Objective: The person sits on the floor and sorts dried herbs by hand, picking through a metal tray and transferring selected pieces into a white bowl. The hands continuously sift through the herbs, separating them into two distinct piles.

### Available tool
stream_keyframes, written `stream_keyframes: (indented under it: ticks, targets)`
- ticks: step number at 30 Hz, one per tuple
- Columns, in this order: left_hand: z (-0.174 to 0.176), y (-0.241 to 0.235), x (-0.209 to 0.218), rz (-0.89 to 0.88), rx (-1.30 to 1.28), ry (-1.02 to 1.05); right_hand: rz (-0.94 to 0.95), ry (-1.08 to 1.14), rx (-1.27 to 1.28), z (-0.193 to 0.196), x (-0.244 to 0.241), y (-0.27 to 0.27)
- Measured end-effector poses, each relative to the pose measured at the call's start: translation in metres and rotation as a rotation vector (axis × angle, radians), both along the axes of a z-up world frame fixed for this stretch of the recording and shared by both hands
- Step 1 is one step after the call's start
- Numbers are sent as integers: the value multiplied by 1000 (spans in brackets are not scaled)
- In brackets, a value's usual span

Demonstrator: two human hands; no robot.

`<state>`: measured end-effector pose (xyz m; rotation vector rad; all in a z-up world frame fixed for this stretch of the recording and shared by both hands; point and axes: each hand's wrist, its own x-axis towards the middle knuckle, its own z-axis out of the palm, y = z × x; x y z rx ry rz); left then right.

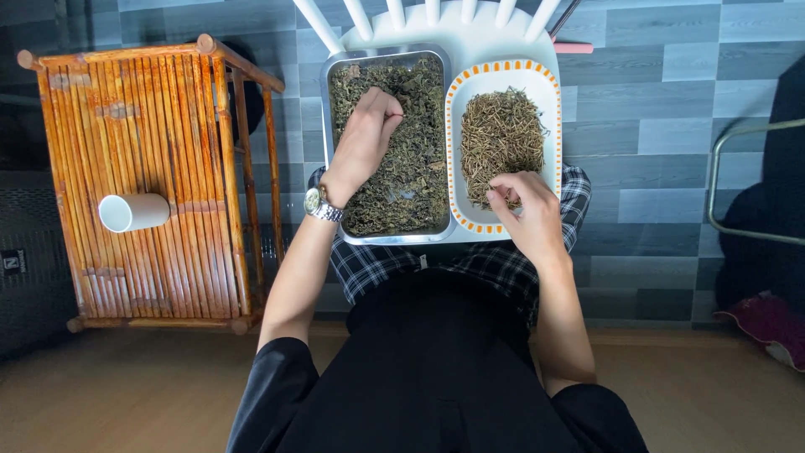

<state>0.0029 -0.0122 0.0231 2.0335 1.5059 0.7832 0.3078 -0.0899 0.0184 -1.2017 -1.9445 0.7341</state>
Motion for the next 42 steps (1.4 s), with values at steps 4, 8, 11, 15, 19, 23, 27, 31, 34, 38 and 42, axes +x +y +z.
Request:
stream_keyframes:
  ticks: [4,8,11,15,19,23,27,31,34,38,42]
  targets:
    - [6,-18,1,20,-83,-118,45,22,30,3,-19,14]
    - [9,-37,0,4,-86,-195,122,19,119,-1,-51,35]
    - [13,-50,0,-13,-113,-239,184,47,139,23,-83,48]
    - [31,-60,-2,-5,-31,-232,236,34,173,27,-115,56]
    - [35,-70,-10,-11,80,-186,258,21,187,23,-131,56]
    - [27,-75,-15,0,75,-222,266,10,151,13,-135,55]
    - [12,-80,-22,-16,86,-230,248,-22,120,20,-131,48]
    - [11,-85,-27,-10,17,-176,165,-50,50,9,-104,42]
    - [9,-82,-28,7,-3,-127,112,-68,59,-3,-74,39]
    - [6,-61,-27,38,44,-19,26,-95,7,11,-44,25]
    - [-18,-33,-19,43,120,152,-36,-112,-2,13,-24,13]
